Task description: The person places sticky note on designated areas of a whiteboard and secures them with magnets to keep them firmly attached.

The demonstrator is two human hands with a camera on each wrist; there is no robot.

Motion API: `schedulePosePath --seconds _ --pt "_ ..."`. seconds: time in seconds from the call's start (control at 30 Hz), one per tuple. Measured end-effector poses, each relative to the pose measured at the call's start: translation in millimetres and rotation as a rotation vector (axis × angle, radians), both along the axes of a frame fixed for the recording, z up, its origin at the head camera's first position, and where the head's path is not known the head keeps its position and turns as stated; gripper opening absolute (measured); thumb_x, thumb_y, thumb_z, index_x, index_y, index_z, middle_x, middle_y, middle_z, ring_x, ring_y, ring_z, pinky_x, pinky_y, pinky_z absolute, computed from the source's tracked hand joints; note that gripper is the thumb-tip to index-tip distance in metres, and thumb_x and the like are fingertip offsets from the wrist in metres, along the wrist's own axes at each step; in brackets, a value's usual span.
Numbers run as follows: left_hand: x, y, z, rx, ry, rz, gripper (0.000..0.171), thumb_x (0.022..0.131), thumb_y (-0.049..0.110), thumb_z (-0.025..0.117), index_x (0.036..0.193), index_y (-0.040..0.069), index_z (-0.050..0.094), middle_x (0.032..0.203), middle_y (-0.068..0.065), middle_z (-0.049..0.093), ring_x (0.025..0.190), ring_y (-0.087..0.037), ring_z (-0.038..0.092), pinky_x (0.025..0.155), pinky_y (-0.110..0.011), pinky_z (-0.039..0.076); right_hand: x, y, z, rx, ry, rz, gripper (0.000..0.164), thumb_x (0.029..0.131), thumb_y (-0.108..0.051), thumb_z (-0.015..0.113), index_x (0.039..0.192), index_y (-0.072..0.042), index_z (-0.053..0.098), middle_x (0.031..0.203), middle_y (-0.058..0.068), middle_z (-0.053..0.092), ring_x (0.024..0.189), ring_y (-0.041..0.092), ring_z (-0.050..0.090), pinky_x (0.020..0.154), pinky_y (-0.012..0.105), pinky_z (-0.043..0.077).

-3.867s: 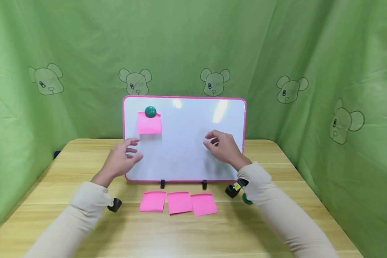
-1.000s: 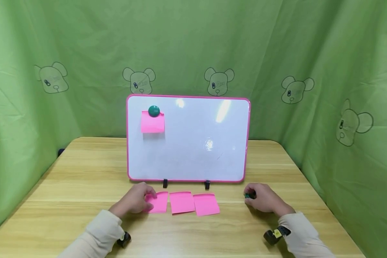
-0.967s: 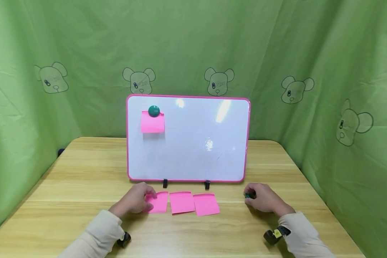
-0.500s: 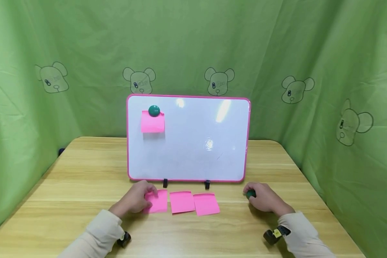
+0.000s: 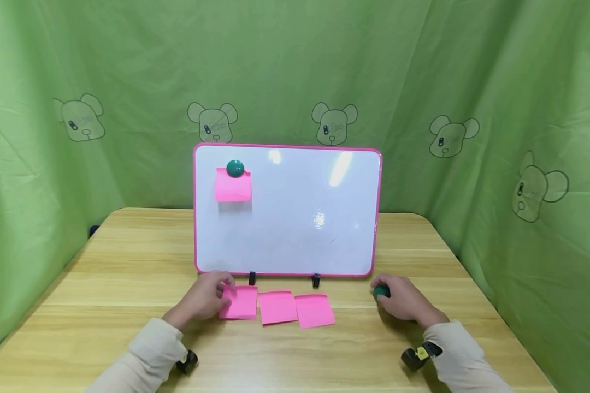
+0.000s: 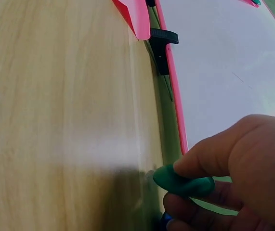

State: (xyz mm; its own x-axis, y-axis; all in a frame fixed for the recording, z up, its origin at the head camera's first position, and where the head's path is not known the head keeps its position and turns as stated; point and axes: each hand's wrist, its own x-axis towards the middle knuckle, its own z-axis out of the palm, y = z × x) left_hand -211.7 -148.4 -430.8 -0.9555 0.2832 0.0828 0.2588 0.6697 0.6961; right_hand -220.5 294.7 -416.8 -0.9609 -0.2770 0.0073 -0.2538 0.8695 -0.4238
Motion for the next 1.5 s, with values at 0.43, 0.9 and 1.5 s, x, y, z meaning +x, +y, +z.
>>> schedulePosePath --seconds 0.43,0.9,1.5 --pt "-3.0 0 11.6 0.043 0.003 0.012 0.023 0.077 -0.008 0.071 0.089 0.011 0.067 0.092 -0.001 0.064 0.088 -0.020 0.061 0.080 -0.039 0.054 -2.0 -2 7.4 -0.044 0.031 0.005 0.021 0.084 -0.001 0.066 0.105 -0.002 0.064 0.098 0.011 0.064 0.084 0.024 0.056 0.074 0.041 0.051" --pt "-9.7 -2 25.7 0.035 0.112 -0.051 0.020 0.078 -0.007 0.072 0.080 0.011 0.063 0.091 -0.004 0.064 0.090 -0.026 0.065 0.081 -0.042 0.055 -6.4 -5 19.4 -0.089 0.106 0.037 0.020 0.085 -0.002 0.068 0.105 -0.001 0.066 0.095 0.011 0.066 0.075 0.018 0.056 0.067 0.034 0.050" --pt "-18.2 5 39.5 0.073 0.105 -0.014 0.029 0.078 -0.006 0.071 0.104 0.005 0.064 0.104 -0.008 0.063 0.091 -0.025 0.065 0.076 -0.035 0.057 -13.5 -11 30.0 -0.090 0.137 0.053 0.022 0.087 -0.004 0.068 0.108 0.002 0.065 0.102 0.016 0.066 0.078 0.019 0.059 0.069 0.036 0.053"
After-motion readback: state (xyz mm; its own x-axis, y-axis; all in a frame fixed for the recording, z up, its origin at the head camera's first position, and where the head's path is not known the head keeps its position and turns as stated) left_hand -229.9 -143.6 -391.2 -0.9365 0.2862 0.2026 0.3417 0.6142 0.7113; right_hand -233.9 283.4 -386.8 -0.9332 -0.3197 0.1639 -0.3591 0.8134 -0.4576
